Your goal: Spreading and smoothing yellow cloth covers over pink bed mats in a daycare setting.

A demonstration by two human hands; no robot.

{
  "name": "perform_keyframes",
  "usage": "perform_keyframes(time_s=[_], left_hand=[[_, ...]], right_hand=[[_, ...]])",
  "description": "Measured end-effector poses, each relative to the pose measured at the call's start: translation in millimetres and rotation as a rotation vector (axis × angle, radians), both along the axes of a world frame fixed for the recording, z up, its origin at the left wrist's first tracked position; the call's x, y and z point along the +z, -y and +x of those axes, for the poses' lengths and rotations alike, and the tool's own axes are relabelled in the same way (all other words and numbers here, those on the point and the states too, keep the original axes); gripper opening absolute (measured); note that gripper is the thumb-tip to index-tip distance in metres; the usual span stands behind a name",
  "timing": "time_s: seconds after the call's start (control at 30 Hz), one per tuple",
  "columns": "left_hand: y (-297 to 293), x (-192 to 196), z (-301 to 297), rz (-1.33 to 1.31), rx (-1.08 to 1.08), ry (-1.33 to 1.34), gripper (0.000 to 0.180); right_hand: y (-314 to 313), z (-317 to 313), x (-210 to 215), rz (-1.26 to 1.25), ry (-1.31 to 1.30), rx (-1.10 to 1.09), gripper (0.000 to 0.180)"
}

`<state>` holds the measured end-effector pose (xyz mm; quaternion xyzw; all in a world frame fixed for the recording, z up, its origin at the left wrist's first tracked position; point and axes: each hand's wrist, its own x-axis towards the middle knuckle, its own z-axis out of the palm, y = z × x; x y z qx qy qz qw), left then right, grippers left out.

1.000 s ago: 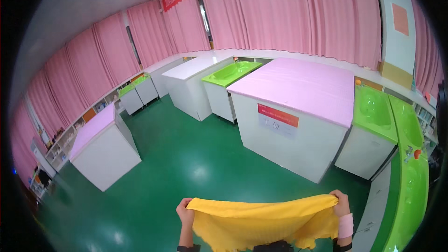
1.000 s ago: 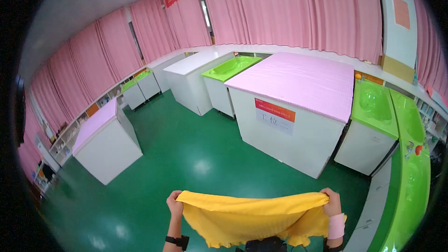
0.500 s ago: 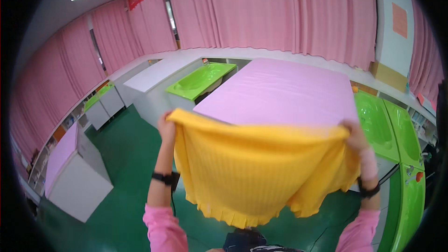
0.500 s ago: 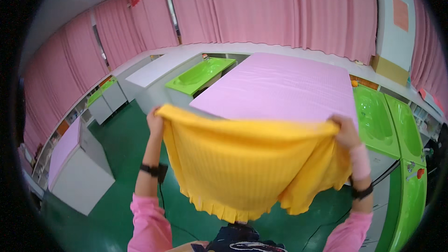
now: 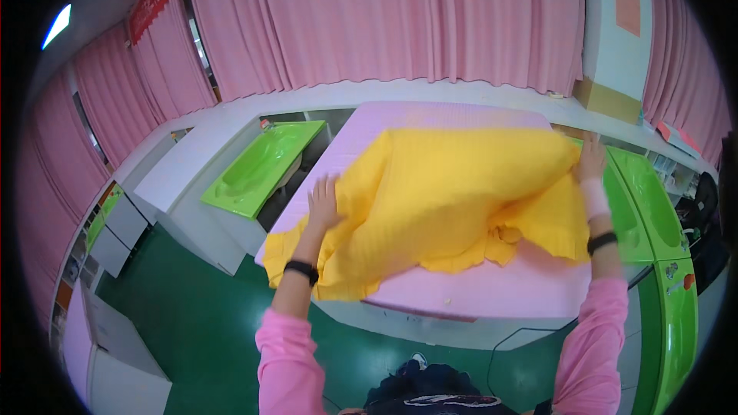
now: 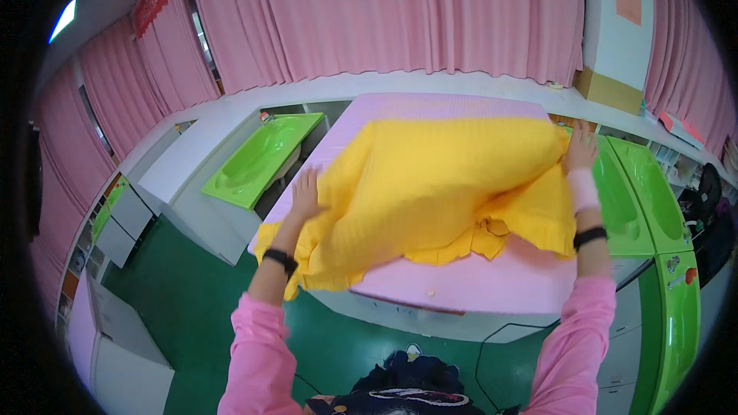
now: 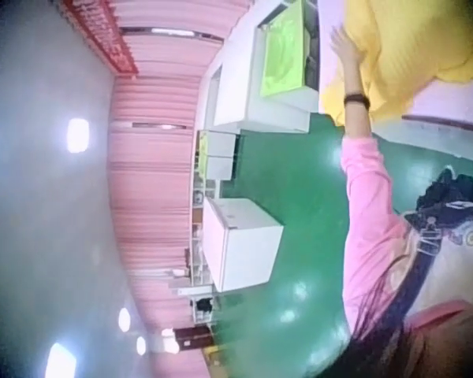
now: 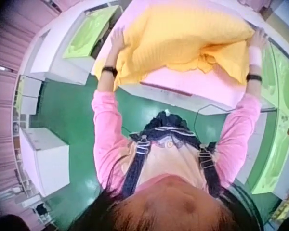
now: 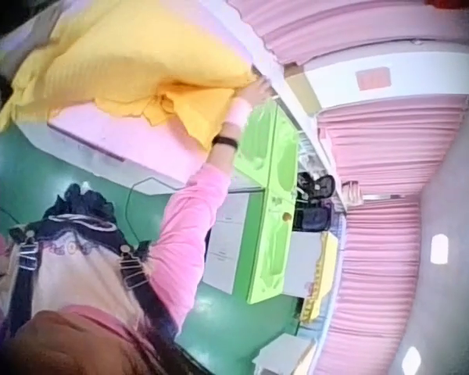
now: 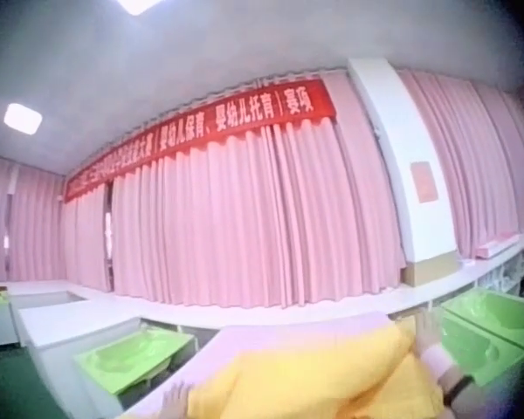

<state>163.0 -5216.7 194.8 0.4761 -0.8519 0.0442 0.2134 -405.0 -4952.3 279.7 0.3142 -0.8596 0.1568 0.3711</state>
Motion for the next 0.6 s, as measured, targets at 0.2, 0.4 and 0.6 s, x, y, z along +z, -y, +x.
perform_keyframes(time_s=[0.2, 0.4, 0.6], left_hand=[[-14.9, -106.3, 60.7, 0.551, -0.296, -0.392, 0.018], [-63.6, -102.4, 120.6, 0.404, -0.566, -0.12, 0.046], [-36.7, -103.2, 125.4, 0.368, -0.522, -0.025, 0.037]], right_hand=[[10.1, 68.3, -188.5, 0.218, 0.771, 0.853, 0.045], [6.4, 170.9, -196.7, 0.384, 0.429, 0.817, 0.049], [-3.8, 141.8, -259.5, 0.027, 0.615, 0.634, 0.019]])
